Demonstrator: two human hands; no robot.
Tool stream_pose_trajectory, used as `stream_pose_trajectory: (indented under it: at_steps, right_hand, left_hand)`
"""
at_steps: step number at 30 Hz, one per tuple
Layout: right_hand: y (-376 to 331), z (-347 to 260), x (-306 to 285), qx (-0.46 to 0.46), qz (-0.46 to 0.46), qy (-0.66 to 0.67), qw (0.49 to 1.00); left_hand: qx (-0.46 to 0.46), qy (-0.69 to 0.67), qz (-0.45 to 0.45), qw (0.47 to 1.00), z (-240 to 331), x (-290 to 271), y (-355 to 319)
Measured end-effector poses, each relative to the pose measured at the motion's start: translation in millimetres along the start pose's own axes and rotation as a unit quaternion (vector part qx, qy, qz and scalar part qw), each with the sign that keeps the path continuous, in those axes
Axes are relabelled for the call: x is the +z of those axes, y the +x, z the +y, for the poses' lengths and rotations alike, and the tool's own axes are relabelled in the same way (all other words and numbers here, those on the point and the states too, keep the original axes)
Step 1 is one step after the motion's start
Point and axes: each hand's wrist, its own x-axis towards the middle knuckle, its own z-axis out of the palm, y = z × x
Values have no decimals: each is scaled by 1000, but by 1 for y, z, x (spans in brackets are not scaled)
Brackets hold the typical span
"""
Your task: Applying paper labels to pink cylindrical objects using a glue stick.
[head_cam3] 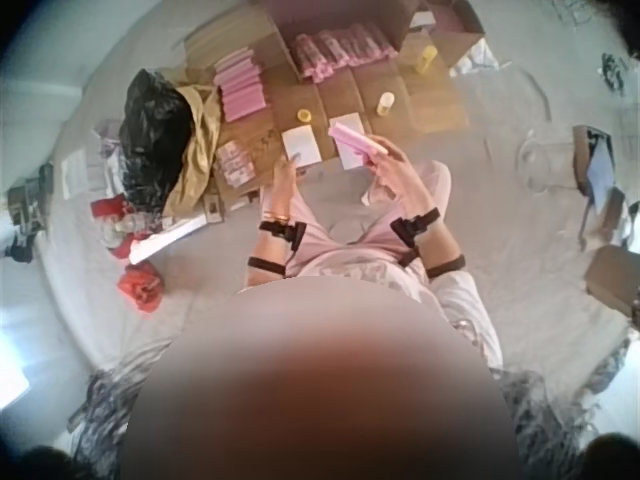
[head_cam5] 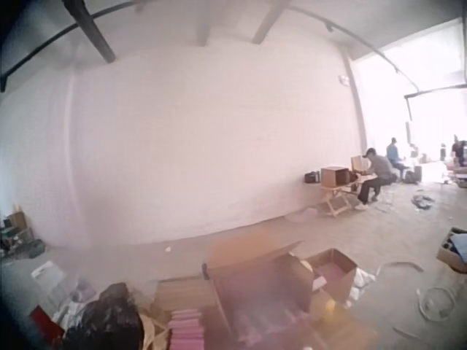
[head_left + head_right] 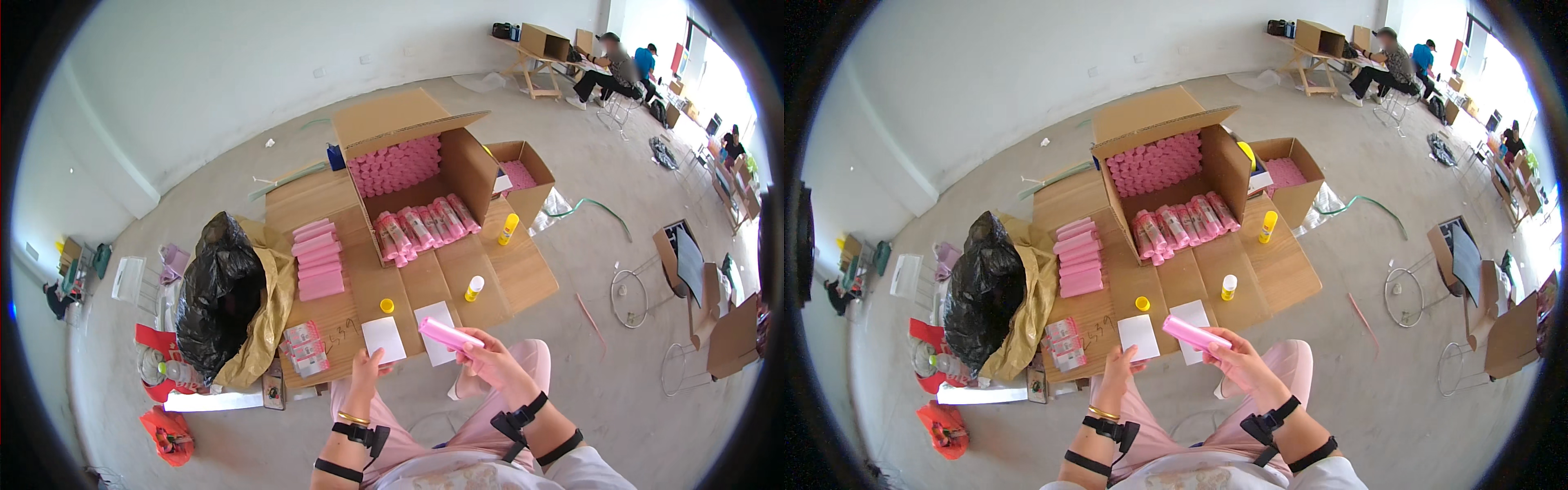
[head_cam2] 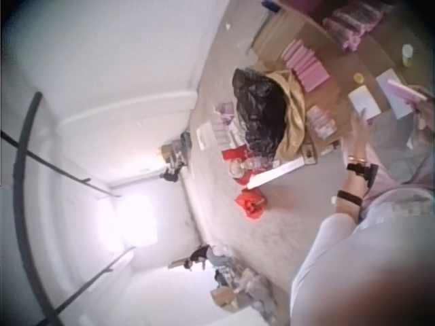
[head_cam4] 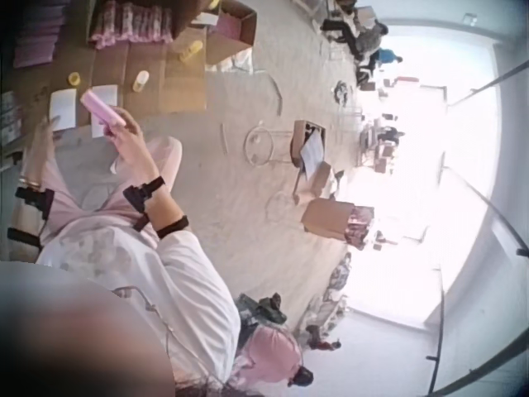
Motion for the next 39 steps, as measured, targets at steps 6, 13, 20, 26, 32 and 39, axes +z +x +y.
stream_pose_trajectory:
  at_steps: [6, 13, 20, 26, 32, 39]
  right_hand:
    - [5, 8, 10, 34, -20, -13, 999]
    - [4, 6, 53, 19, -139, -300, 944]
    - [2, 7, 62, 66, -65, -177, 980]
    - [-15, -1, 102, -276, -25, -374, 885]
    - [-20, -4, 105, -64, -13, -249, 966]
    - [-27, -6, 106, -225, 10, -315, 922]
  left_hand:
    - [117, 226, 19, 967, 42, 7, -48]
    - [193, 171, -77, 963, 89, 60, -114]
    - [468, 307, 35, 828, 88, 81, -144]
    - [219, 37, -38, 974, 88, 67, -140]
    - [302, 135, 10, 944, 102, 85, -168]
    - [274, 105, -74, 953, 98, 68, -170]
